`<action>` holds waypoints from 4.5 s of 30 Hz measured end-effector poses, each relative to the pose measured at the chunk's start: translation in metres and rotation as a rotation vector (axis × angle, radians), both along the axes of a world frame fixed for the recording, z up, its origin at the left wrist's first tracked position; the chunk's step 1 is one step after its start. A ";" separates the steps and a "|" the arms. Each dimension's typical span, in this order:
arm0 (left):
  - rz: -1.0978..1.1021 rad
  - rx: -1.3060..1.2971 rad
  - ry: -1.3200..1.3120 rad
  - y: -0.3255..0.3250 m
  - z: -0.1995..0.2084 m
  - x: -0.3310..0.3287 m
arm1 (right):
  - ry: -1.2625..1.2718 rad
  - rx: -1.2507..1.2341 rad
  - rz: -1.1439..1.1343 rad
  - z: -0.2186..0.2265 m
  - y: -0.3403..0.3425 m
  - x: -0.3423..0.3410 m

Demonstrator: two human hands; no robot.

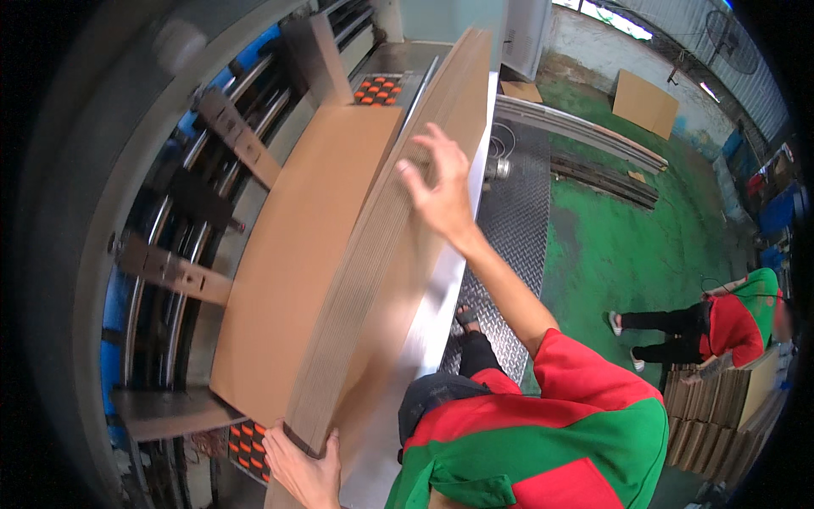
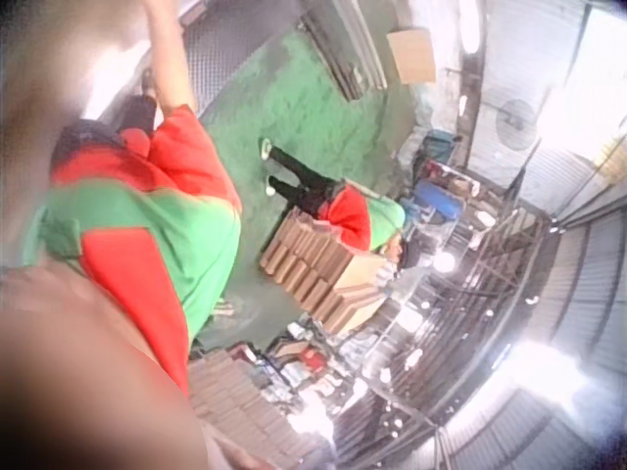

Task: The person feeds large cardboard sheets into a machine, aligning them on the conveyor and guiding them through rollers. The person repeatedly picks up sheets, positions them, and ensures they move through the machine.

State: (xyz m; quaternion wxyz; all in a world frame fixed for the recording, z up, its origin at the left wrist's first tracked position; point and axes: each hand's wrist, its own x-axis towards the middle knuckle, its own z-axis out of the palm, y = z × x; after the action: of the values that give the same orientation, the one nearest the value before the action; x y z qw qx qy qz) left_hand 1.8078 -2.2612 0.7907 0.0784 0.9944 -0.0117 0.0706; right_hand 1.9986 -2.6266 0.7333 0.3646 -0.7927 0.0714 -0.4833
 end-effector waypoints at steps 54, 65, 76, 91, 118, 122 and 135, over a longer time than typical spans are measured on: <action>-0.058 -0.008 0.138 -0.198 0.000 0.102 | 0.390 0.822 0.795 -0.062 -0.357 0.201; -0.024 0.028 0.097 -0.280 -0.003 0.176 | 0.354 0.996 0.961 -0.061 -0.346 0.245; 0.051 0.047 0.039 -0.392 0.011 0.268 | 0.364 0.960 1.042 -0.071 -0.330 0.285; 0.160 0.070 0.136 -0.410 -0.012 0.278 | 1.035 0.844 1.539 -0.087 -0.317 0.338; 0.157 0.099 0.092 -0.423 -0.010 0.294 | 1.073 0.900 1.422 -0.088 -0.292 0.338; 0.169 0.075 0.102 -0.423 -0.008 0.293 | 1.141 0.830 1.418 -0.099 -0.283 0.343; 0.197 0.094 0.078 -0.423 -0.009 0.294 | 0.937 0.879 1.372 -0.075 -0.313 0.313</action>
State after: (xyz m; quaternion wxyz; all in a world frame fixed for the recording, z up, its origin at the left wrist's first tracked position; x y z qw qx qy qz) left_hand 2.1018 -2.6842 0.7816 0.0248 0.9952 0.0858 0.0387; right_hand 2.3111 -2.9397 0.6579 0.7704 -0.5667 -0.0958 0.2759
